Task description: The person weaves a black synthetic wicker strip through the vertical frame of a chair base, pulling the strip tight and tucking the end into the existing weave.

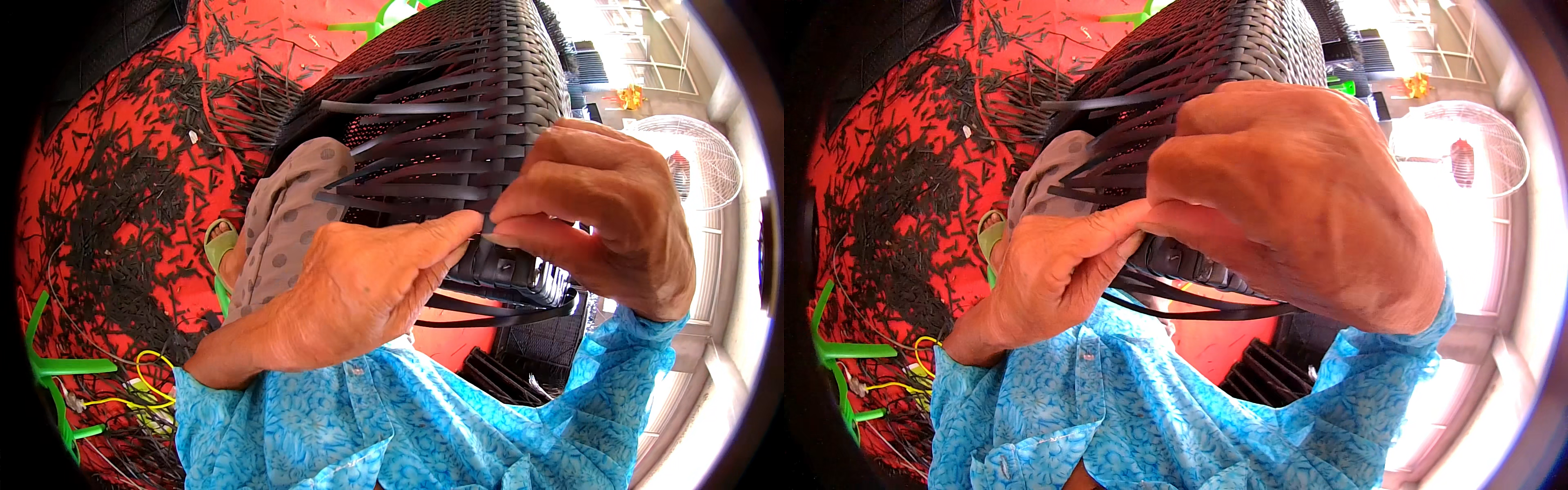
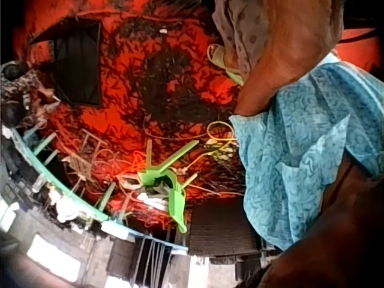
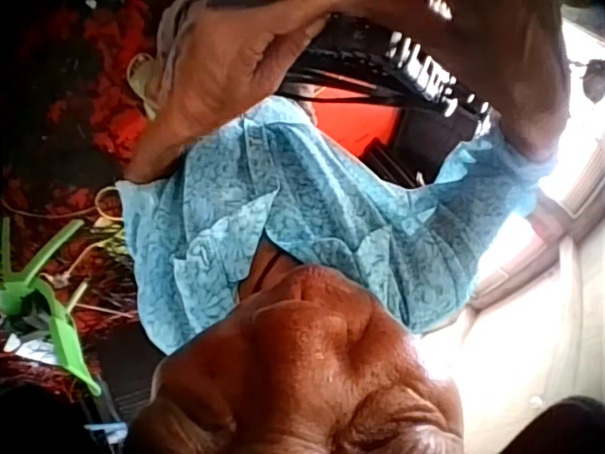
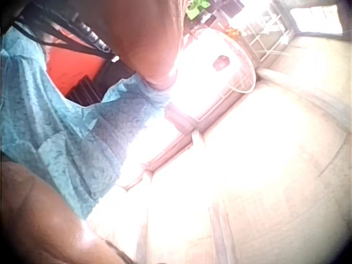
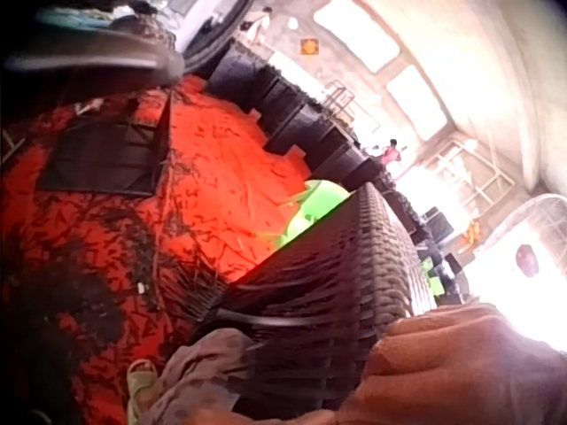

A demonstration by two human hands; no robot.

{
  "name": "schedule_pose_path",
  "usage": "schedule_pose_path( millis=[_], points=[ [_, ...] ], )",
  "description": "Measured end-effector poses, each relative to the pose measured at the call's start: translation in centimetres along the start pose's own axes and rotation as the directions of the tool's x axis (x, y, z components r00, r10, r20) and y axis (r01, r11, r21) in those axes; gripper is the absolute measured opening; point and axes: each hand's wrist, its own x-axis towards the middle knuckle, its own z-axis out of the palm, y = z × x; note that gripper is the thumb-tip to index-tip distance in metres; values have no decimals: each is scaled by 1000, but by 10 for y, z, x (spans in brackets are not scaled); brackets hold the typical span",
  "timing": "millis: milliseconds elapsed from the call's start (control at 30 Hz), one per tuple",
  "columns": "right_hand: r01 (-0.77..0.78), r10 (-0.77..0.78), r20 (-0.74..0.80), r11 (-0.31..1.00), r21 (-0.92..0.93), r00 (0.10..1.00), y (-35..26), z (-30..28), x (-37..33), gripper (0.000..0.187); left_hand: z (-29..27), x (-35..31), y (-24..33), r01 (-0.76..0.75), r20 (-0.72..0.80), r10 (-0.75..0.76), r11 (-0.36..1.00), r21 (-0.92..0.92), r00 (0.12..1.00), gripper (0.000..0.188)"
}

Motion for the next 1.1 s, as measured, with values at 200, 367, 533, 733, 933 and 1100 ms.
schedule_pose_path(
  millis=[200, 367, 533, 733, 933, 1100],
  points=[
    [-10, 25, -88, 986, 164, 996, 7, 7, -9, 18, -25, 9, 12, 181, 469, -189, 982, 62, 863, 45],
    [15, -1, -87, 986, 167, 996, 8, 7, -8, 17, -23, 16, 11, 141, 483, -157, 988, 70, 862, 43],
    [32, -26, -52, 992, 122, 998, 6, 6, -10, 17, -24, 23, 16, 110, 541, -200, 975, 195, 817, 33],
    [13, -6, -57, 993, 121, 998, 1, 4, -10, 20, -28, 35, 12, 629, 611, -344, 699, -340, 713, 17],
    [26, -16, -89, 994, 109, 996, -1, 4, -10, 24, -17, 31, 5, 679, 532, -442, 598, -426, 722, 19],
    [-45, 55, -74, 989, 139, 996, -3, 6, -13, 25, -18, 31, 8, 758, 553, -531, 333, -561, 642, 11]
  ],
)
